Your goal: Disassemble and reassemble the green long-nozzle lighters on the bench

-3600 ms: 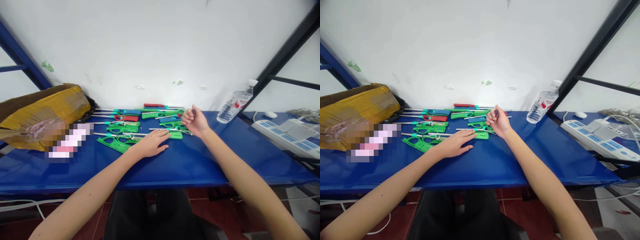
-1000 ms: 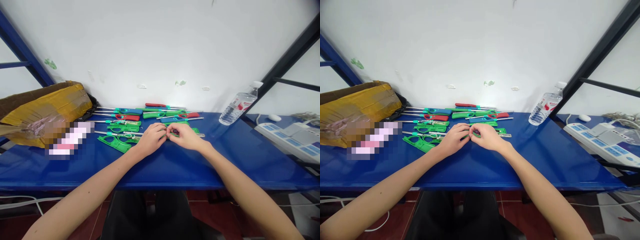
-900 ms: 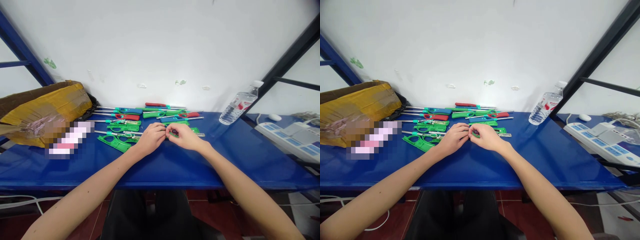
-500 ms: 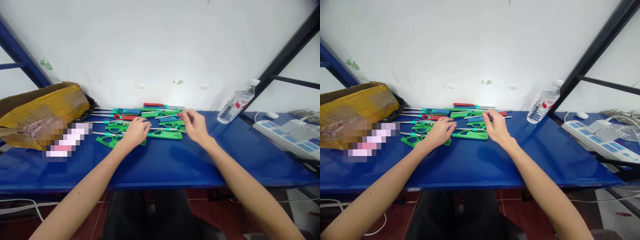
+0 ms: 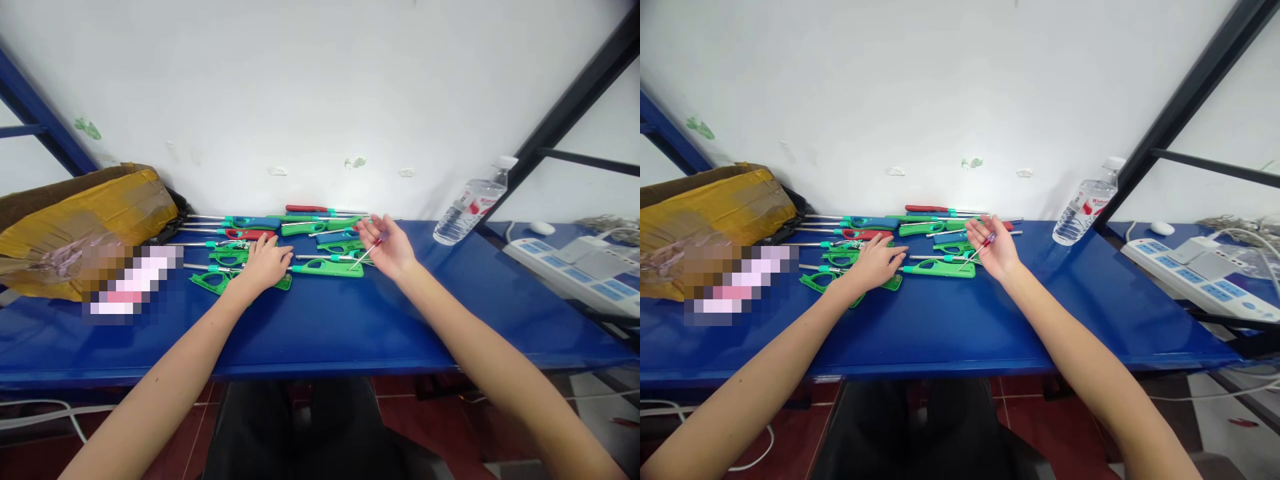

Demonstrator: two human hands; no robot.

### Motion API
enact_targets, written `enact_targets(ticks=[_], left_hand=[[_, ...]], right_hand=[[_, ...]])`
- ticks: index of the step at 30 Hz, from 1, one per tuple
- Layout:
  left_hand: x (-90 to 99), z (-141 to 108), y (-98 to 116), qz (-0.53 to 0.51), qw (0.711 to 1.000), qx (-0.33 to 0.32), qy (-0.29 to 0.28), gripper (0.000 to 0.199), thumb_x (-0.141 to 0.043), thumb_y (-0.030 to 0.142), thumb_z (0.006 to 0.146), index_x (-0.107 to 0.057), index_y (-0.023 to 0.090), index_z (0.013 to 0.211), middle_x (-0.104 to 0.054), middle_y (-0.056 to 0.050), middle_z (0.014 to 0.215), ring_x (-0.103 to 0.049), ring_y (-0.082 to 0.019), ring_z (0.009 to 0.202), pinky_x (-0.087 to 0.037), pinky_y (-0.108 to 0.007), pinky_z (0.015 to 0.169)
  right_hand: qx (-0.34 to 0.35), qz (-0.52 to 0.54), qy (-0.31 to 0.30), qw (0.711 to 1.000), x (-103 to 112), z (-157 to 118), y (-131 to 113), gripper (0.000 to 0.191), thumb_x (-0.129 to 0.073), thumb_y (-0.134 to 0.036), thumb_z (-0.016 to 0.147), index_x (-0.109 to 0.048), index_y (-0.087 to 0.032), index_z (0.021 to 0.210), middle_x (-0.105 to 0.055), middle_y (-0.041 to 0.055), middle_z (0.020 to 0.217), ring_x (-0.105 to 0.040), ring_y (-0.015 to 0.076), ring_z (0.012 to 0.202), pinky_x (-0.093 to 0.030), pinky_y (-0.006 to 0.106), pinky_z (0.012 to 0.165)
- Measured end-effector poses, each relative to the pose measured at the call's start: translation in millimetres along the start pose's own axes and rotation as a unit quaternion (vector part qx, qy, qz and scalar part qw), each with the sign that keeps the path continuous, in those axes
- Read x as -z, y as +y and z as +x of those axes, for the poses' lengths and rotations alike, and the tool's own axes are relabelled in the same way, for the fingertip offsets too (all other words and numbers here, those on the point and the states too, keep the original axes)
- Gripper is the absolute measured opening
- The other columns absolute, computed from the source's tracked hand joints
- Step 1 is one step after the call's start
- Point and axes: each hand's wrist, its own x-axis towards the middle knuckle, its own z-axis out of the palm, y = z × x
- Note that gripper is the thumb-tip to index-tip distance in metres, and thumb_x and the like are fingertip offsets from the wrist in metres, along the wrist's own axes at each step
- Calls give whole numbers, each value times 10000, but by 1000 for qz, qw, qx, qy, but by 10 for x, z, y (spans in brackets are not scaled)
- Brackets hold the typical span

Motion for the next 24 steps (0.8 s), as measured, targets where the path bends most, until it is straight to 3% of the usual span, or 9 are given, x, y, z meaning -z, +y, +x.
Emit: enact_targets(ticks=[8, 11, 13, 15, 18, 24], left_hand=[[11, 3, 4, 11, 1000, 12, -16, 415, -430, 386, 966, -637, 222, 1286, -519, -154, 1422, -345, -426, 1402, -314, -657, 1093], [31, 2, 29, -1, 999, 13, -31, 430, -420, 378, 973, -626, 190, 1300, -494, -175, 1441, -327, -433, 1412, -306, -645, 1106], [45, 3, 49, -13, 999, 1, -34, 437, -403, 383, 981, -623, 185, 1303, -491, -170, 1442, -320, -420, 1420, -300, -630, 1120], [63, 1, 70, -28, 999, -34, -27, 453, -380, 392, 991, -614, 173, 1311, -504, -162, 1426, -330, -383, 1421, -292, -593, 1145], [104, -17, 106, -56, 992, -112, -20, 495, -402, 435, 988, -592, 137, 1334, -502, -170, 1419, -338, -348, 1420, -286, -523, 1178], [146, -59, 178, -52, 979, -186, -58, 544, -587, 497, 908, -628, 116, 1293, -491, -190, 1436, -345, -368, 1419, -314, -506, 1173]], right_hand=[[-46, 51, 8, 998, -60, -72, -45, 215, -542, -473, 929, -576, -261, 940, -696, -1, 829, -637, 128, 662, -560, 245, 628], [-56, 59, -15, 997, -106, -120, -135, 248, -520, -511, 947, -575, -275, 1004, -657, -37, 757, -441, 78, 440, -392, 184, 391], [-69, 59, -46, 995, -127, -142, -184, 215, -518, -465, 963, -585, -281, 1054, -610, -64, 693, -278, 62, 370, -255, 178, 313], [-83, 77, -80, 990, -129, -150, -212, 141, -546, -345, 964, -605, -267, 1065, -556, -83, 633, -215, 55, 357, -214, 175, 299], [-93, 117, -106, 983, -101, -138, -210, 83, -574, -212, 931, -629, -218, 993, -477, -91, 567, -234, 43, 361, -248, 155, 310], [-73, 102, -99, 987, -54, -101, -143, 56, -638, -250, 882, -613, -204, 862, -388, -90, 540, -269, 40, 386, -291, 142, 346]])
